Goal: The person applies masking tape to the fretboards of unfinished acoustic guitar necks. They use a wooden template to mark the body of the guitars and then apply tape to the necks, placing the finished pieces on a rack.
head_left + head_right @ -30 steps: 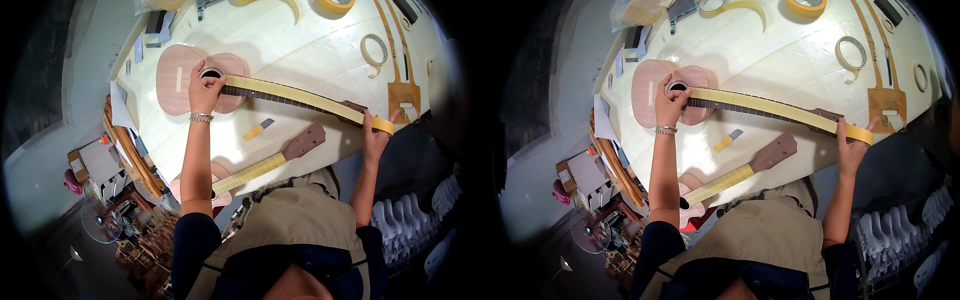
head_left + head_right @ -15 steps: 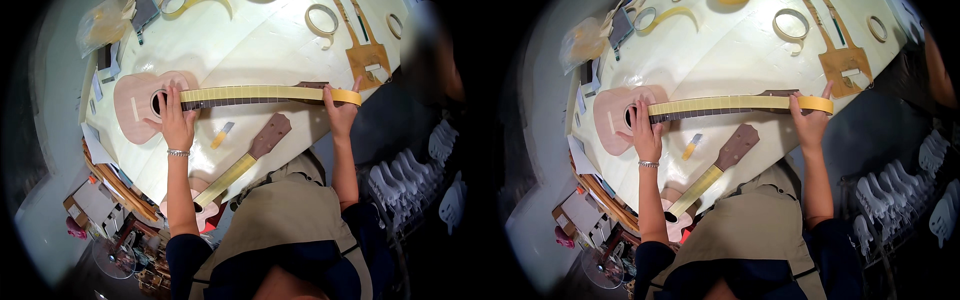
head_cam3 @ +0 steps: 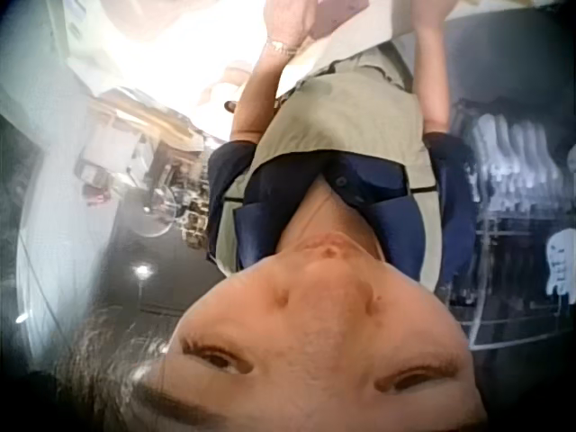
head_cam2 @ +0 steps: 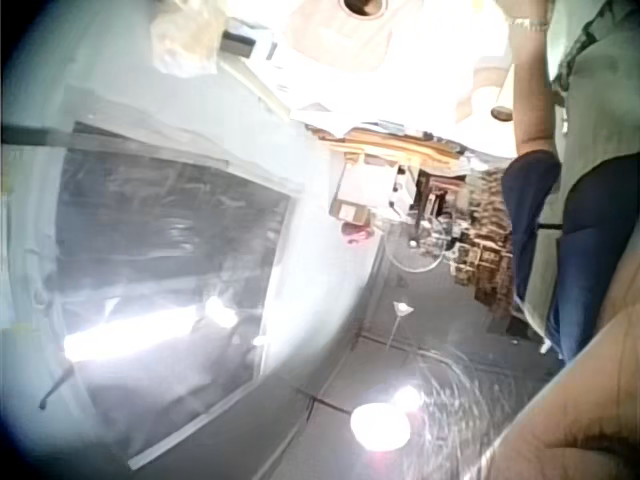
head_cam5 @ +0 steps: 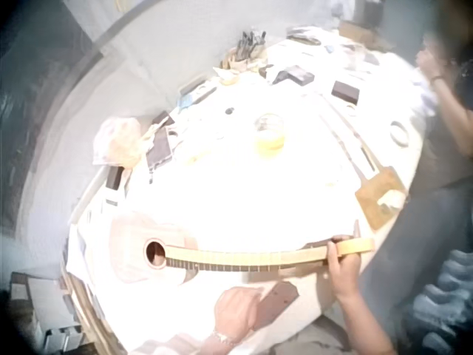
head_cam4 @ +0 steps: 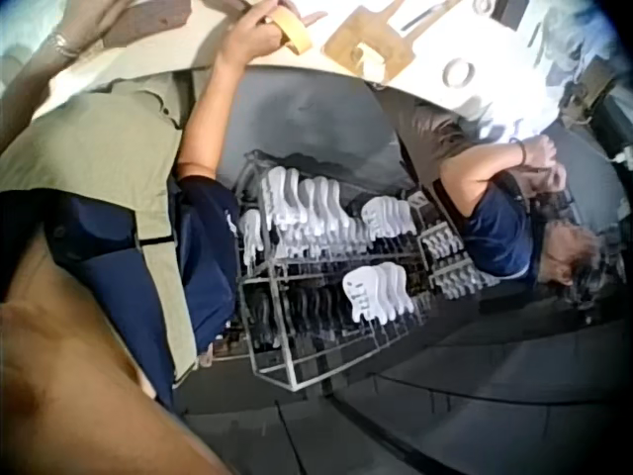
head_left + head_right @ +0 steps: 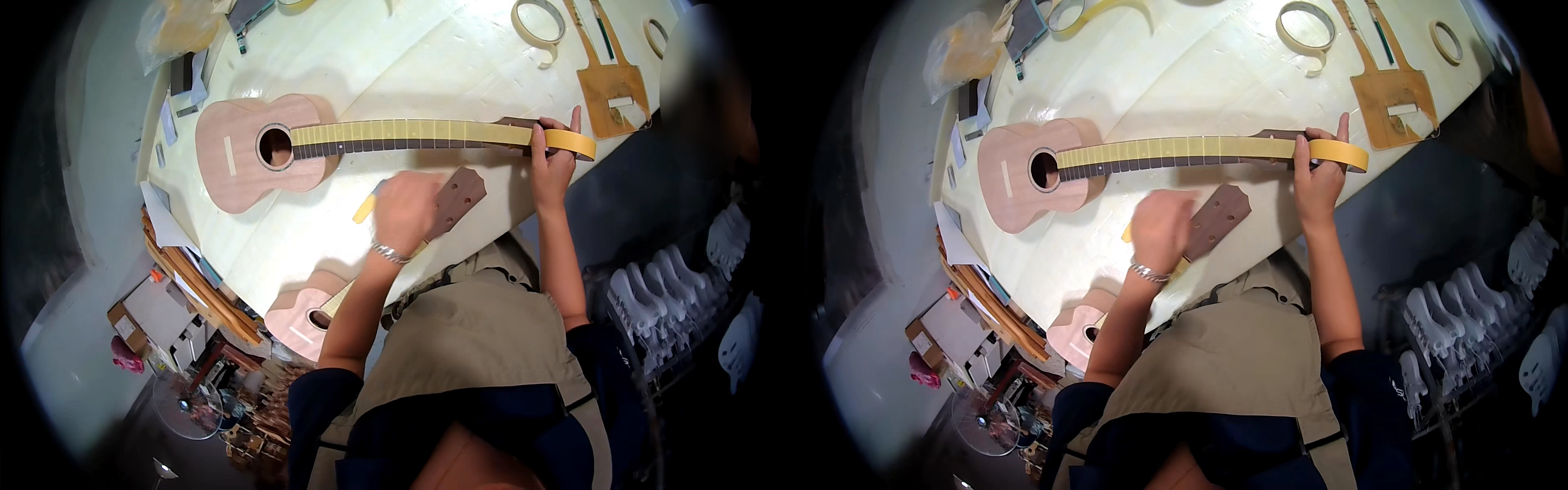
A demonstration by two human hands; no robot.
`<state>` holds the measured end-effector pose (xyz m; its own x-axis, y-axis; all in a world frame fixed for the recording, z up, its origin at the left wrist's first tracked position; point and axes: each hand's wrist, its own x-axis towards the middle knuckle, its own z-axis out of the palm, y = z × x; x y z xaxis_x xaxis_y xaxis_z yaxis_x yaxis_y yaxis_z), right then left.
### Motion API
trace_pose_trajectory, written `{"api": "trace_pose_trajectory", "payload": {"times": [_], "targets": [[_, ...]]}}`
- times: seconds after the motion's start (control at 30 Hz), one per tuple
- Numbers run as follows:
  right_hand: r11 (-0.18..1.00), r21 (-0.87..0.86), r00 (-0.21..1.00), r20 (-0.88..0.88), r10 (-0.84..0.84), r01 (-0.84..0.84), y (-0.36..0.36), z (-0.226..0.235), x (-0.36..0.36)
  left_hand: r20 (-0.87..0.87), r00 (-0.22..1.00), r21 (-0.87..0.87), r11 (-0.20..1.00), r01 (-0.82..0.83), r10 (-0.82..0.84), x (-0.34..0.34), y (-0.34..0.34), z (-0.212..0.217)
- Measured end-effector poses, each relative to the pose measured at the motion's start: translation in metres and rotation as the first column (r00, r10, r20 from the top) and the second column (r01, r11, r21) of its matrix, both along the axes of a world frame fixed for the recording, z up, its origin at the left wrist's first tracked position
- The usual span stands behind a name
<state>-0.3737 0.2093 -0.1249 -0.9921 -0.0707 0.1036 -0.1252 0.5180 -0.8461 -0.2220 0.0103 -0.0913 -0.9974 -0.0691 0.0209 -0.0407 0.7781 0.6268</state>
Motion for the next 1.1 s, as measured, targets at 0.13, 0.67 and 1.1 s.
{"api": "trace_pose_trajectory", "payload": {"times": [0.13,0.67,1.1], "targets": [[0.995,-0.088,0.998,0.054,-0.036,0.041,-0.006,0.002,0.004,0.060,0.907,-0.462,0.817,-0.346,0.418,0.035,-0.032,0.001],[1.000,-0.004,0.997,-0.069,-0.027,0.027,-0.009,-0.006,0.004,0.260,0.917,0.564,0.723,-0.400,0.304,-0.080,0.032,0.015],[0.797,0.009,0.646,-0.580,0.497,-0.604,-0.019,0.071,0.062,0.281,0.872,0.494,0.719,-0.489,0.400,-0.080,0.041,0.017]]}}
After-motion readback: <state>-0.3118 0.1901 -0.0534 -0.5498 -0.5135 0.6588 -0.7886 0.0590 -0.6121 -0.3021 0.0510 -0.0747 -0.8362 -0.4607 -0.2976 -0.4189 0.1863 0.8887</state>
